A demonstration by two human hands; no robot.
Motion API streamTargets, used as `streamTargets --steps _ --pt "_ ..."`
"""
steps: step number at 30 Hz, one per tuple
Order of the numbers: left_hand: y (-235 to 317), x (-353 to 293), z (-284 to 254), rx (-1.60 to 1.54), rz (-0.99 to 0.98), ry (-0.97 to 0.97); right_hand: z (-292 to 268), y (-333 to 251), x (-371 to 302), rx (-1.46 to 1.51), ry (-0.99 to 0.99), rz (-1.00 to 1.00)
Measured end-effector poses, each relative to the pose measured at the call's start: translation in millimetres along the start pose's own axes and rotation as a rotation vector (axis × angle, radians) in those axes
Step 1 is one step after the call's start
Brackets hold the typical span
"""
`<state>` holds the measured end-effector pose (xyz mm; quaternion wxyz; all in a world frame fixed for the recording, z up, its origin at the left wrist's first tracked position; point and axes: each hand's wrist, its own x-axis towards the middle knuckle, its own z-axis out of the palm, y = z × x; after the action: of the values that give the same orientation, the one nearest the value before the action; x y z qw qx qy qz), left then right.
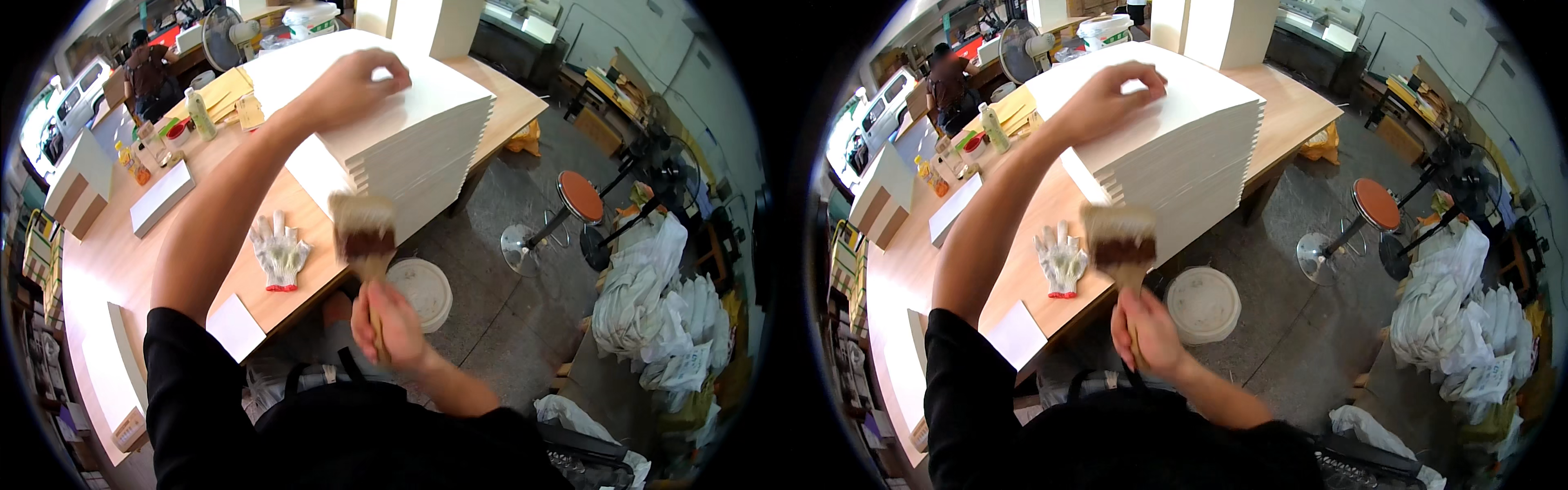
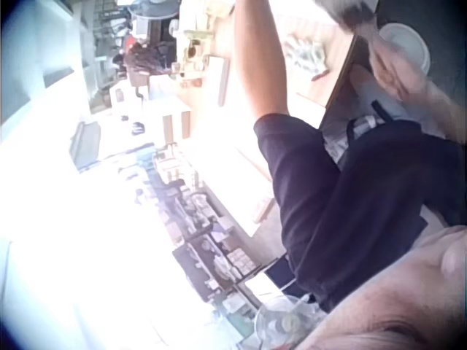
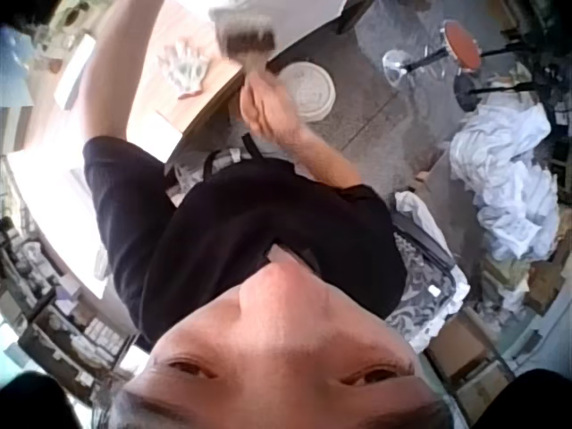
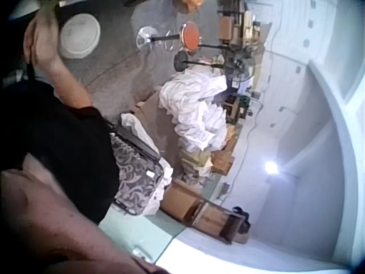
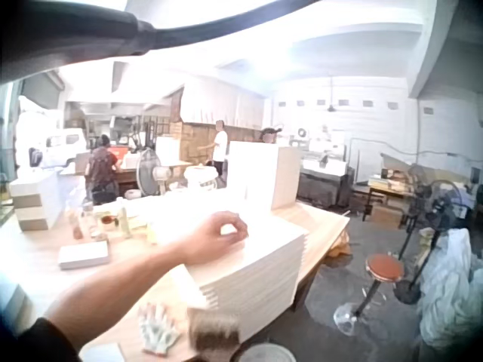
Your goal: The person folds white paper sheets in half, aligns them with a ruler, and stacks them into a growing pile. The person then uses a brush to apply glue to the folded spine of the stacked papers.
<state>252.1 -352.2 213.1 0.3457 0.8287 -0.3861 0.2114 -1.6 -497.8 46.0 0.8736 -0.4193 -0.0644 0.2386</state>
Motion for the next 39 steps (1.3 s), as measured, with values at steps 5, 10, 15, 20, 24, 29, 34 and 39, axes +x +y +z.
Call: streamTargets --steps 5,10,15,20,24,29,34,39 --pt "6 -64 -77 -0.122 0.066 0.255 -142 94 -26 -0.053 0.459 0.100" --pt "-19 -242 -138 -0.114 -0.533 0.297 -300 171 -44 -0.562 0.832 0.453" --pt "-19 -417 -153 -0.046 -0.949 0.447 -330 164 -10 -0.674 0.714 0.410" --pt "48 -498 -150 0.192 -1.185 0.145 -304 170 18 -1.715 0.692 0.155" --pt "93 -540 -130 0.441 -1.193 -0.202 -131 131 53 -1.304 0.149 -0.178" --pt "103 -544 -100 0.562 -1.136 -0.421 32 129 121 -1.222 -0.331 -0.585" --pt "85 -549 -88 0.621 -1.055 -0.356 69 165 180 -1.535 -0.626 -0.615" --pt "82 -544 -97 0.586 -1.027 -0.363 53 176 182 -1.625 -0.609 -0.682"
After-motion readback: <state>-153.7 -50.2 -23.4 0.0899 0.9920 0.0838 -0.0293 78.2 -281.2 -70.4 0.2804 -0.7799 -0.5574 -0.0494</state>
